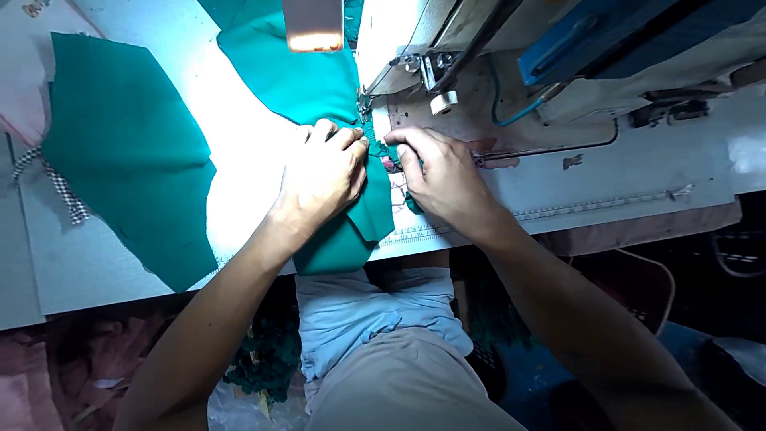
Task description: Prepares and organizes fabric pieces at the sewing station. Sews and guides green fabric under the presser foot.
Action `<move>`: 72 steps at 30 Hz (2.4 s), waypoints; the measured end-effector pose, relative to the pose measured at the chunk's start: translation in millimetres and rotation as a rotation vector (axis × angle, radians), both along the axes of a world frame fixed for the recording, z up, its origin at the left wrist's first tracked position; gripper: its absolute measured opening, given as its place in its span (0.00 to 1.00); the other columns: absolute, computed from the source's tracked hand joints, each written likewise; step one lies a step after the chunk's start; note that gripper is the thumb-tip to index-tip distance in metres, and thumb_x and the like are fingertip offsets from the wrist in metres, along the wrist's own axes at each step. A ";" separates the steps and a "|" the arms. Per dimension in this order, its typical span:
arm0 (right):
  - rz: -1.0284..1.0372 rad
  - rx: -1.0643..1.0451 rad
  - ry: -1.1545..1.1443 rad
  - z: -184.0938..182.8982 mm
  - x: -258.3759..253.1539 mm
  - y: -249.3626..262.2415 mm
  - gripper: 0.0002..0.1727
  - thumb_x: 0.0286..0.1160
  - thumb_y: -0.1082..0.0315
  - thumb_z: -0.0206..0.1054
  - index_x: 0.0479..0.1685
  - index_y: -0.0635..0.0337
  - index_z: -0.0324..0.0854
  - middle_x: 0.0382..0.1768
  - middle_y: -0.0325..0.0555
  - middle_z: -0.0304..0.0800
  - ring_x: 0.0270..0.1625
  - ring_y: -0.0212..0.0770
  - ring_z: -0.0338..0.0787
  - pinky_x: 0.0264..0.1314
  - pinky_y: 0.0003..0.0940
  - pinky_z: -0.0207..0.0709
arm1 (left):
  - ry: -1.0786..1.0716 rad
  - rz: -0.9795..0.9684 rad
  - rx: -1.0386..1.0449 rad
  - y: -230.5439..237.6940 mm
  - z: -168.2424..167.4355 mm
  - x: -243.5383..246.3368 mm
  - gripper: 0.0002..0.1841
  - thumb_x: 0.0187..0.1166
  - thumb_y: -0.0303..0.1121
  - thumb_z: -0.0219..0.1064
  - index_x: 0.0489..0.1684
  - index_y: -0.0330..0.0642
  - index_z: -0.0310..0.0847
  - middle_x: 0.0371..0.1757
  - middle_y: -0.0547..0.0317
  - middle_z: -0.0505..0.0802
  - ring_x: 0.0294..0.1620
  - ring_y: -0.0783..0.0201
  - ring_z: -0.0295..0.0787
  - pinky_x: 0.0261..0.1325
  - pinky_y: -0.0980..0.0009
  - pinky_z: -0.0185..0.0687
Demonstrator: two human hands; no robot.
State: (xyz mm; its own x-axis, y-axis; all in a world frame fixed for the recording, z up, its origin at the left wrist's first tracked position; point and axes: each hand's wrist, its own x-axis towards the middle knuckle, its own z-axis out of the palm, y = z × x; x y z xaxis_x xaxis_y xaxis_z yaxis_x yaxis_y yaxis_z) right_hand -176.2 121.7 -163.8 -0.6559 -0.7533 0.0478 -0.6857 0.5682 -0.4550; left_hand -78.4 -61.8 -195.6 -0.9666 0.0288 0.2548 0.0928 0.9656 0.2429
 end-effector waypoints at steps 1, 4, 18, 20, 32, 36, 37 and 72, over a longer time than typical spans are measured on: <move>0.002 0.032 0.001 -0.1 -0.2 0.1 0.20 0.90 0.65 0.48 0.65 0.54 0.85 0.48 0.51 0.92 0.50 0.49 0.92 0.51 0.48 0.83 | -0.003 -0.001 -0.001 -0.6 0.2 -0.4 0.19 0.84 0.41 0.55 0.61 0.51 0.90 0.68 0.62 0.92 0.67 0.50 0.84 0.63 0.49 0.72; 0.007 0.078 -0.008 -1.6 -0.4 -0.2 0.21 0.91 0.53 0.51 0.58 0.57 0.84 0.41 0.51 0.91 0.44 0.50 0.92 0.43 0.51 0.81 | -0.001 0.002 -0.004 -1.3 -0.6 0.1 0.19 0.83 0.40 0.54 0.61 0.51 0.90 0.68 0.63 0.91 0.67 0.51 0.84 0.62 0.50 0.72; 0.093 0.035 0.076 -4.2 -7.6 1.5 0.18 0.89 0.64 0.52 0.59 0.56 0.87 0.42 0.52 0.91 0.44 0.50 0.92 0.45 0.48 0.83 | -0.052 -0.084 0.026 -10.2 -3.1 3.7 0.24 0.88 0.47 0.50 0.73 0.51 0.84 0.76 0.63 0.87 0.74 0.50 0.79 0.66 0.48 0.70; 0.069 0.035 0.021 -0.3 -7.2 0.4 0.18 0.89 0.62 0.53 0.56 0.56 0.89 0.42 0.49 0.94 0.46 0.46 0.93 0.48 0.46 0.83 | -0.083 -0.104 0.029 -13.1 1.0 3.4 0.24 0.88 0.48 0.50 0.73 0.51 0.83 0.77 0.62 0.86 0.74 0.49 0.79 0.65 0.47 0.71; 0.104 0.039 0.132 -9.1 29.6 -2.2 0.18 0.85 0.64 0.59 0.62 0.65 0.88 0.47 0.54 0.95 0.45 0.51 0.96 0.47 0.46 0.88 | -0.128 -0.120 0.149 -21.7 13.1 -2.0 0.23 0.79 0.38 0.52 0.67 0.49 0.88 0.75 0.61 0.88 0.75 0.49 0.80 0.67 0.48 0.72; 0.096 0.027 0.122 -9.2 30.0 -2.9 0.11 0.81 0.67 0.60 0.44 0.64 0.87 0.36 0.53 0.90 0.37 0.51 0.93 0.37 0.47 0.85 | 0.067 -0.111 0.169 4.0 1.3 9.9 0.22 0.79 0.34 0.56 0.68 0.47 0.87 0.73 0.58 0.89 0.76 0.50 0.81 0.77 0.51 0.70; 0.092 0.029 0.101 -8.3 28.9 -1.6 0.12 0.82 0.66 0.61 0.47 0.63 0.88 0.38 0.53 0.90 0.39 0.50 0.93 0.40 0.46 0.85 | 0.059 -0.109 0.160 6.9 -4.9 12.8 0.22 0.80 0.35 0.55 0.70 0.48 0.87 0.73 0.59 0.89 0.76 0.52 0.81 0.77 0.52 0.71; -0.035 0.087 -0.089 2.7 28.4 24.4 0.21 0.89 0.48 0.54 0.57 0.55 0.82 0.38 0.47 0.89 0.39 0.46 0.90 0.41 0.46 0.79 | 0.018 -0.013 0.168 12.6 -8.8 11.3 0.17 0.88 0.43 0.56 0.59 0.52 0.93 0.70 0.65 0.92 0.73 0.56 0.84 0.72 0.58 0.75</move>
State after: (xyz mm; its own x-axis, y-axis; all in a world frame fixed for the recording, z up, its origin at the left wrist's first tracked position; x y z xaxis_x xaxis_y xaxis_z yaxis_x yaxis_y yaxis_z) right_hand -147.7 146.1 -161.2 -0.6808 -0.7285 -0.0760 -0.6239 0.6311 -0.4610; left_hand -67.1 -49.2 -204.3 -0.9616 -0.0030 0.2743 0.1111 0.9100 0.3994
